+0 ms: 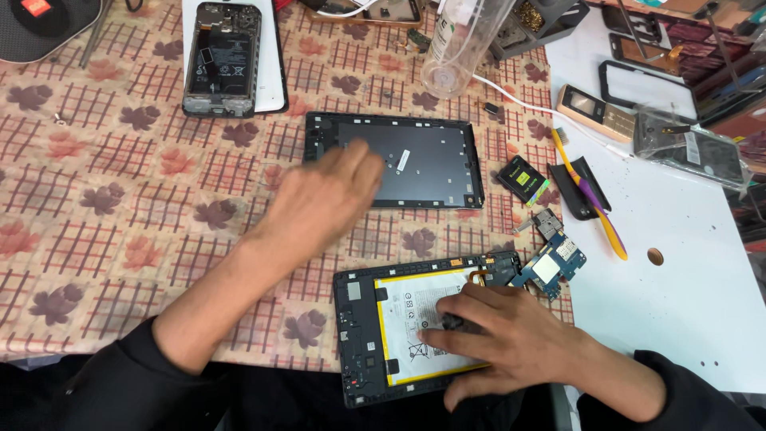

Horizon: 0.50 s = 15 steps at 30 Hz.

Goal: The person uses a screwdriver to remove screws from the back casing of a disassembled tablet. They then use a plastic pry tool to separate the casing from the main body. The person continues to remove screws and pry open the casing.

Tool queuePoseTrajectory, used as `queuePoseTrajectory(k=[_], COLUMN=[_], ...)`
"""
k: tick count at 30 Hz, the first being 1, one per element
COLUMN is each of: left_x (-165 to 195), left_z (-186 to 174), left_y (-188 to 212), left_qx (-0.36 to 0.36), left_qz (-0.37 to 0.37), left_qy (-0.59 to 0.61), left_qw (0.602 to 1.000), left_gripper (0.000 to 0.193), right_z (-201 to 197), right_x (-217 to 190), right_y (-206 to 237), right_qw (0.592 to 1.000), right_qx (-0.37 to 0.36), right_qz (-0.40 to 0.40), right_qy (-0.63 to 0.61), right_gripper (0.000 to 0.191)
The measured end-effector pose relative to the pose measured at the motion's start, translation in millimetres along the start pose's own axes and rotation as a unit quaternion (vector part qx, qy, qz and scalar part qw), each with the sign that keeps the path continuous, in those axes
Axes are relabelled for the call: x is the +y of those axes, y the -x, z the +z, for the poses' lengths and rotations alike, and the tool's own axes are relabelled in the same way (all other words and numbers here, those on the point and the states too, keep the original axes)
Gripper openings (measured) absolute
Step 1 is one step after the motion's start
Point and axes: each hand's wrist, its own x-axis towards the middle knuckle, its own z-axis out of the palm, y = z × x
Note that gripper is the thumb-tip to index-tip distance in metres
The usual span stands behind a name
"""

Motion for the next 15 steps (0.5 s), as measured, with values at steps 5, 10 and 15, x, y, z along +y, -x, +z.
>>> queuePoseTrajectory(k=[5, 10, 15], left_x=[-4.8, -8.2, -5.4], left_z=[1.7, -0.1, -0.5], left_y=[2.4, 10.0, 8.9], left_qx=[0.074, -0.027, -0.102], left_qz=[-0.035, -0.002, -0.009], left_qy=[0.051, 0.216, 0.284], left_qw=[0.995, 0.976, 0.953], left_gripper=[0.018, 0.017, 0.028], right_z=[1.1, -1.1, -2.8], right_x=[-23.1, -28.0, -12.9], right_y=[-9.8, -19.0, -34.9], right_qw=[0.998, 0.997, 0.995], right_qx=[-0.056, -0.056, -0.063], right_qz=[0.018, 0.044, 0.083], right_qy=[0.036, 0.036, -0.001], right_gripper=[0.069, 0.066, 0.064])
